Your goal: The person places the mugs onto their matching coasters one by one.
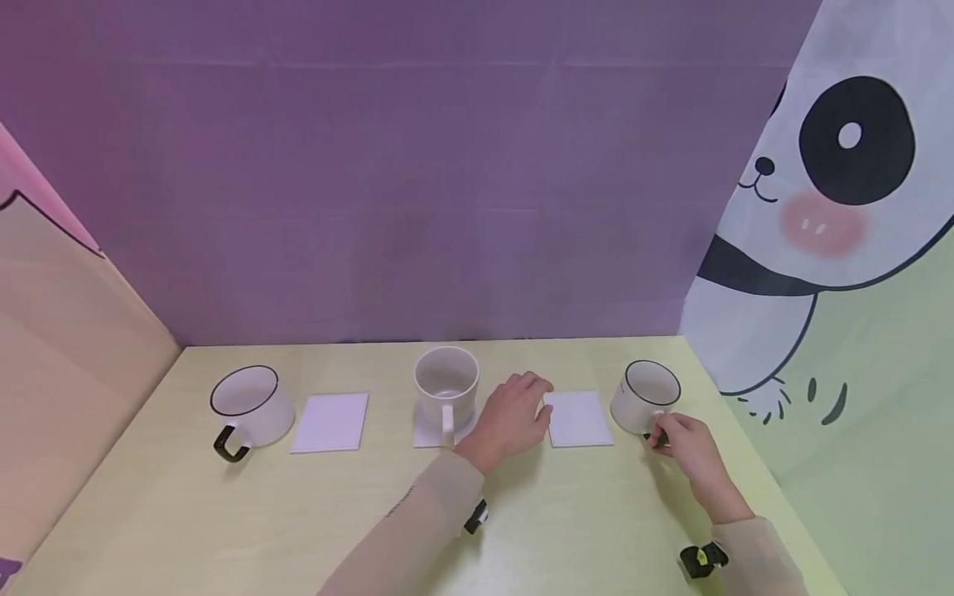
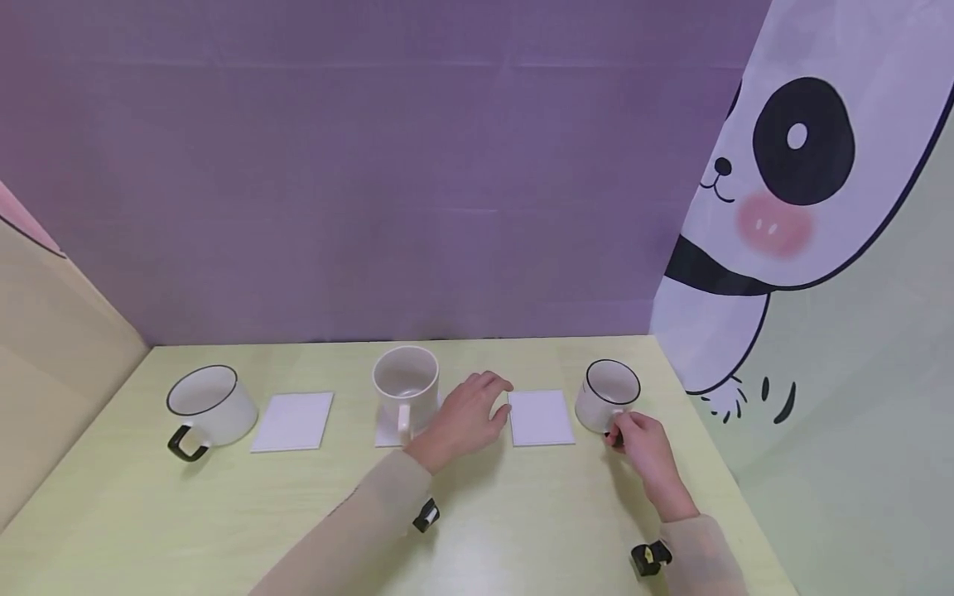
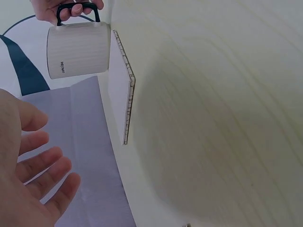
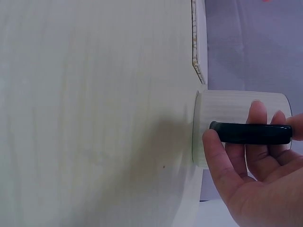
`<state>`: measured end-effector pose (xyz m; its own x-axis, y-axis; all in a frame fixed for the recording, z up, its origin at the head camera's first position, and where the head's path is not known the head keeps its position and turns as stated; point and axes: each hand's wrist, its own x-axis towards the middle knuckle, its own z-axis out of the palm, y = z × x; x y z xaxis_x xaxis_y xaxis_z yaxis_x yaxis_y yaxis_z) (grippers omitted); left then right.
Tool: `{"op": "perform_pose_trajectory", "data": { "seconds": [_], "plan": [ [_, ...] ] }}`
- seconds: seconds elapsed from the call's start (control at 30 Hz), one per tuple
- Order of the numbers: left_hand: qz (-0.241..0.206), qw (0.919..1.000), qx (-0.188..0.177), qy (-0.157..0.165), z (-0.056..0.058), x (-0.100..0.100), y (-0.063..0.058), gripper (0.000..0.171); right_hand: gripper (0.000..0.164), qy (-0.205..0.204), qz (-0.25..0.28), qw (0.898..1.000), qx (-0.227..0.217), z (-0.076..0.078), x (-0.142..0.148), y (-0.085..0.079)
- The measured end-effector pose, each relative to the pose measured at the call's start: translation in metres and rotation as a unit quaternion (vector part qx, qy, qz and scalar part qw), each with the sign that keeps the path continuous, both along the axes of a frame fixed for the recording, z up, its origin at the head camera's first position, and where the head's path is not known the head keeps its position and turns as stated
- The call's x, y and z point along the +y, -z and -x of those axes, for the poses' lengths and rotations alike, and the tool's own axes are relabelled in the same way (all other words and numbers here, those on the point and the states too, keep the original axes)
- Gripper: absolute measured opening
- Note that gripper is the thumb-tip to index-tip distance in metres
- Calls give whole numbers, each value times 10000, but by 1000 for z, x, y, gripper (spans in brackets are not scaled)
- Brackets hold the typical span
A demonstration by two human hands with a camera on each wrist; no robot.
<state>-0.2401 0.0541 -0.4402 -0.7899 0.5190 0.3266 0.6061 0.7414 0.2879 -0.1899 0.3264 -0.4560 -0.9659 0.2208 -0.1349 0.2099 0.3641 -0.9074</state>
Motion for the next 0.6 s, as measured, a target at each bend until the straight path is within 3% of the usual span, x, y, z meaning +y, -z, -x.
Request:
{"op": "perform_pose_trajectory", "data": {
  "seconds": [0.33, 0.6],
  "plan": [
    [266, 9996, -11, 20, 3, 9, 13, 28, 30, 17, -3, 10000, 45, -2, 0, -1],
    [587, 9982, -118, 16, 5, 12, 16, 30, 30, 2, -9, 10000, 23, -1, -1, -2]
  ]
}}
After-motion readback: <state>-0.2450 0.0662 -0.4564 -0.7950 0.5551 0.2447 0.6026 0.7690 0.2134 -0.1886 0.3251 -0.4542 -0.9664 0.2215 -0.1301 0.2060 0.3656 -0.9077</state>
